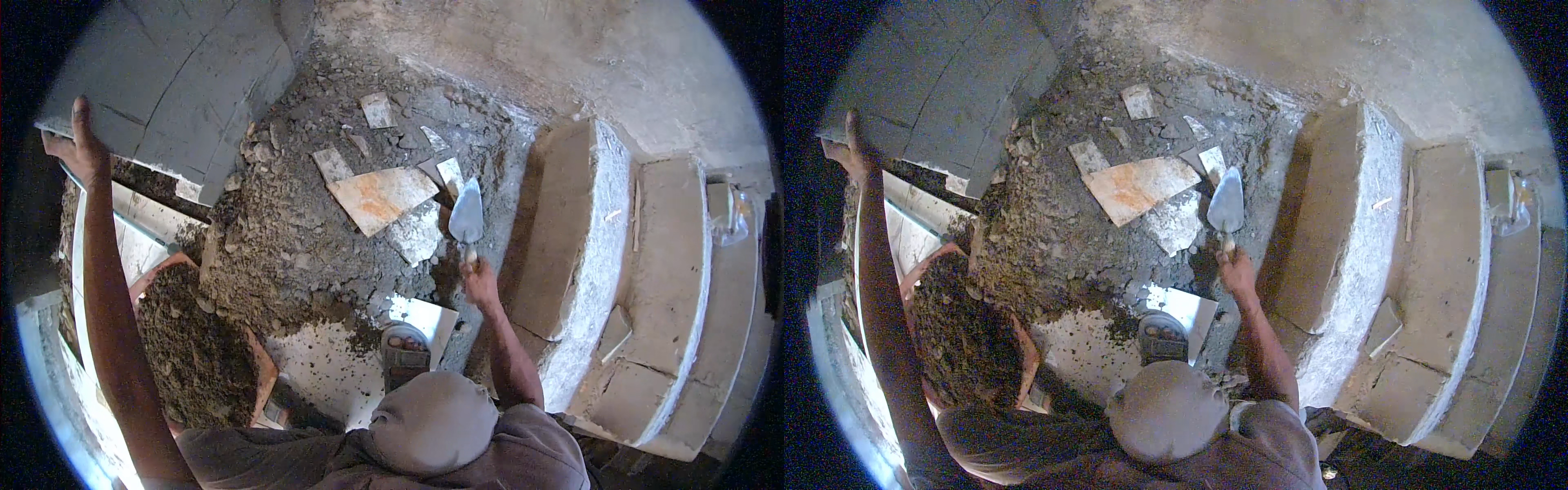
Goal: The person scoops mortar into a basin with a trowel, then spreads mortar across the floor and embeds tile fragments into it using the trowel.
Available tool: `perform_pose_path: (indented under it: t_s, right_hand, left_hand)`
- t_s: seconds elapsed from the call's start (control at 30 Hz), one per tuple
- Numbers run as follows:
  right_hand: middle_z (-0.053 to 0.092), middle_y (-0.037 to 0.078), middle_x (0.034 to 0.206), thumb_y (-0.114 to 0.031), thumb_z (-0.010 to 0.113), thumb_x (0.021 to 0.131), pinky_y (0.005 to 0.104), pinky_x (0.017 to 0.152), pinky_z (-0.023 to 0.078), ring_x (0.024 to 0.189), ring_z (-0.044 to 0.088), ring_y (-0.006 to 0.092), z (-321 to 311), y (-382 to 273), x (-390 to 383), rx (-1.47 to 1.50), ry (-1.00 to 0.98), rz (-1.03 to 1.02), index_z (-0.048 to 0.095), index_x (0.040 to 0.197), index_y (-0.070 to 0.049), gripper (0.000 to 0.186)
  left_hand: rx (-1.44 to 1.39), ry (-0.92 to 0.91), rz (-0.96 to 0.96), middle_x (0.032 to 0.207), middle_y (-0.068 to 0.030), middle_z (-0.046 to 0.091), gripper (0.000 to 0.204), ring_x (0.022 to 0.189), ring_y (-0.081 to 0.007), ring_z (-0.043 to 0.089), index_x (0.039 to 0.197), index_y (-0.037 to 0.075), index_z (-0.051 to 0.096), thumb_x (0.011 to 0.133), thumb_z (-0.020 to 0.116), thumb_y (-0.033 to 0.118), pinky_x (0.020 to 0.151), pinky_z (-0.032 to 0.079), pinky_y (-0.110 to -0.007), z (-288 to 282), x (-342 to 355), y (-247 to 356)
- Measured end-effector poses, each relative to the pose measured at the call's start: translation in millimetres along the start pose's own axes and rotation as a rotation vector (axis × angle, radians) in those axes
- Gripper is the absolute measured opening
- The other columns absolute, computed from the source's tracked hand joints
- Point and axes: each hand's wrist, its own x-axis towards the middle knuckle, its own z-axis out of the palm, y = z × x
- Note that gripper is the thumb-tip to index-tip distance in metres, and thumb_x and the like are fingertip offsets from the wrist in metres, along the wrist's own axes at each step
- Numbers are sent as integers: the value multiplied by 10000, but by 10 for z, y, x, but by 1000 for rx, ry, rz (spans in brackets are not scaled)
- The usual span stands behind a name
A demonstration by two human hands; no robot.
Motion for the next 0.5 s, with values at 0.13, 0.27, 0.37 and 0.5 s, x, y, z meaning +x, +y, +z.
perform_pose_path:
  t_s: [0.13,0.27,0.37,0.5]
  right_hand:
    - [564,243,919,-217,565,776,404,791,430,889,553,363,-32,-471,145,140,-67,28,441,1079,29,409]
    - [536,245,995,-163,558,776,397,809,421,908,538,363,-421,-1318,-40,-23,23,-227,414,1125,32,424]
    - [537,231,967,-144,510,815,390,770,426,861,547,327,-623,-1663,-63,-25,229,-598,387,1183,14,420]
    - [488,267,1064,-148,516,821,413,833,406,974,504,378,-564,-1732,2,71,337,-628,335,1225,28,477]
  left_hand:
    - [-29,-24,24,1114,-186,445,725,992,-235,444,1187,-82,267,708,699,248,902,329,-344,-29,65,-56]
    - [-3,-23,68,1113,-175,434,768,980,-228,442,1206,-82,222,706,703,249,902,325,-336,-69,74,-95]
    - [14,84,14,1133,-182,411,808,1001,-234,428,1216,-82,204,695,708,277,914,314,-338,8,-23,21]
    - [102,-52,13,1199,-197,322,866,1068,-244,373,1238,-84,168,696,693,340,938,285,-343,-51,32,28]
